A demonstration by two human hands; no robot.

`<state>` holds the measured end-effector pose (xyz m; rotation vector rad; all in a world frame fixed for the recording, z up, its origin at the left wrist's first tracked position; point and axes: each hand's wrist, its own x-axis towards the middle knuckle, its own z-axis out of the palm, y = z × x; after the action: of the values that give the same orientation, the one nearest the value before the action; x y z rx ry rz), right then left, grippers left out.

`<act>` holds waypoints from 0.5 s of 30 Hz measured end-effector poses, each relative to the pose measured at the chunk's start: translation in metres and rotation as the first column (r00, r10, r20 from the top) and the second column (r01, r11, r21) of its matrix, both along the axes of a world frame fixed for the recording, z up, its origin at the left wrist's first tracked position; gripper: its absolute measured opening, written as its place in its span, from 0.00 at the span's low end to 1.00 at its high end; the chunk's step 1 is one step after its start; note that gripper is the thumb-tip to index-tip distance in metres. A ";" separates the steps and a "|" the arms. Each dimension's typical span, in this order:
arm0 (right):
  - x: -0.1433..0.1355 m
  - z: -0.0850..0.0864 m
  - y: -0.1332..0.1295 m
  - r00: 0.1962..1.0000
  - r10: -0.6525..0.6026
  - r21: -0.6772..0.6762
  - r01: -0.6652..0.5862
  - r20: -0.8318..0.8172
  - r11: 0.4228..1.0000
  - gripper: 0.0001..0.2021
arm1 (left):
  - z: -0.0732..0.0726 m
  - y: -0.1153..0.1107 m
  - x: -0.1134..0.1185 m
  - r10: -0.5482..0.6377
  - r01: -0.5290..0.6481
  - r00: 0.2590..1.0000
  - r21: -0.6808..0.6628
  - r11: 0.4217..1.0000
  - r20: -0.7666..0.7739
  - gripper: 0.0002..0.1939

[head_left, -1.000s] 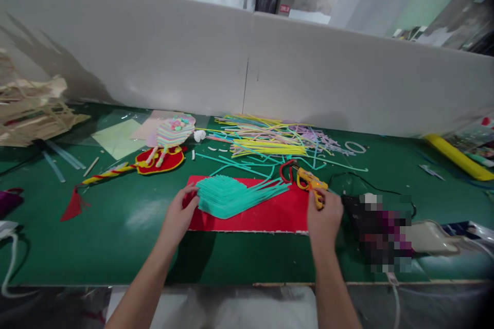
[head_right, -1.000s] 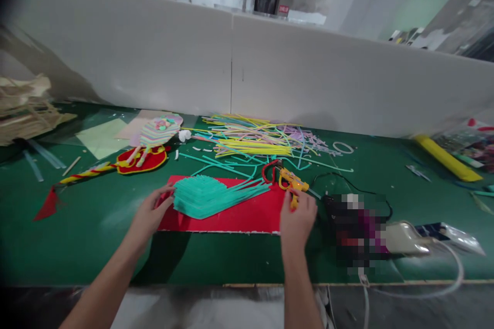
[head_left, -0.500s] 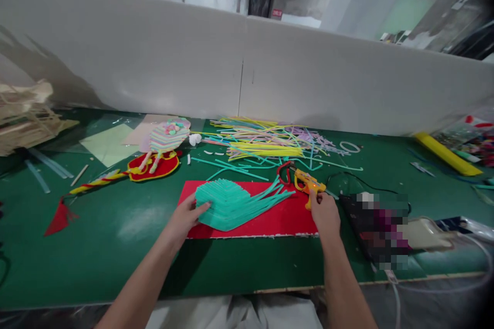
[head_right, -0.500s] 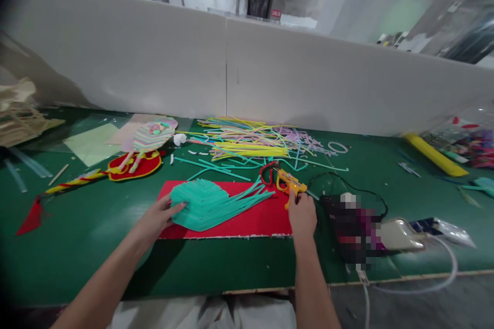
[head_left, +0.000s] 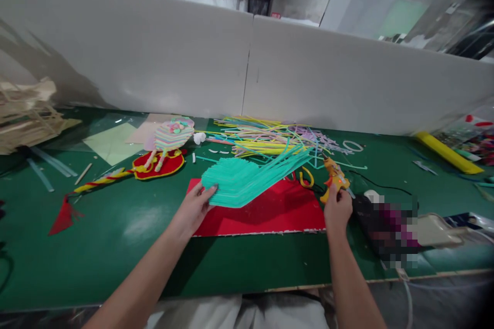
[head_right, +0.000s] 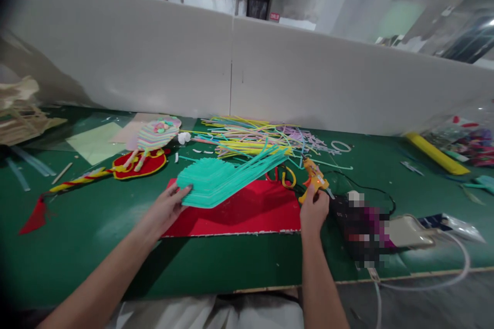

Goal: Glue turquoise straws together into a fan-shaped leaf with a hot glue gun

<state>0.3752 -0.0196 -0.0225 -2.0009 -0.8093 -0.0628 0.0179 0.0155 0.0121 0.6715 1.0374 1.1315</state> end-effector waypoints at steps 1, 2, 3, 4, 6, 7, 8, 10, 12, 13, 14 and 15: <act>-0.001 0.002 -0.001 1.000 -0.004 0.013 0.004 -0.003 1.000 0.26 | -0.005 0.000 0.003 -0.016 0.017 0.997 0.012 1.000 -0.071 0.23; -0.002 0.003 -0.001 1.000 -0.005 0.021 0.005 -0.010 1.000 0.26 | -0.009 -0.001 0.006 -0.008 0.015 0.986 0.038 0.999 -0.166 0.25; -0.004 0.005 -0.001 1.000 -0.003 0.023 0.003 -0.022 1.000 0.26 | -0.012 -0.001 0.007 0.030 -0.003 0.959 0.093 0.996 -0.283 0.27; -0.006 0.006 -0.002 0.999 0.005 0.022 -0.004 -0.037 1.000 0.26 | -0.013 -0.002 0.008 0.098 -0.025 0.906 0.180 0.983 -0.412 0.29; -0.011 0.008 -0.001 0.997 0.024 0.019 -0.023 -0.072 1.000 0.25 | -0.010 0.002 0.008 0.277 0.011 0.718 0.409 0.913 -0.638 0.30; -0.013 0.008 -0.001 0.995 0.036 0.021 -0.034 -0.089 0.999 0.24 | -0.006 0.007 0.008 0.365 0.089 0.600 0.513 0.853 -0.712 0.29; -0.015 0.008 0.000 0.993 0.055 0.025 -0.053 -0.107 0.998 0.23 | -0.002 0.016 0.007 0.399 0.208 0.509 0.559 0.802 -0.762 0.26; -0.019 0.007 0.001 0.983 0.113 0.033 -0.110 -0.146 0.993 0.24 | 0.007 0.043 0.008 0.449 0.401 0.385 0.584 0.706 -0.806 0.21; -0.021 0.006 0.002 0.971 0.174 0.033 -0.170 -0.165 0.985 0.25 | 0.014 0.079 0.011 0.527 0.518 0.266 0.581 0.628 -0.807 0.19; -0.022 0.005 0.002 0.968 0.192 0.029 -0.190 -0.161 0.981 0.25 | 0.017 0.097 0.013 0.557 0.574 0.184 0.548 0.608 -0.810 0.20; -0.023 0.004 0.001 0.968 0.200 0.023 -0.199 -0.152 0.980 0.26 | 0.019 0.116 0.015 0.573 0.616 0.095 0.500 0.608 -0.814 0.20; -0.023 0.004 0.001 0.969 0.202 0.015 -0.202 -0.141 0.979 0.26 | 0.021 0.132 0.018 0.573 0.662 0.019 0.439 0.607 -0.820 0.20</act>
<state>0.3519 -0.0185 -0.0185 -1.8880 -0.9153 0.1954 0.0357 0.1476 0.0332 2.7142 1.6071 0.8140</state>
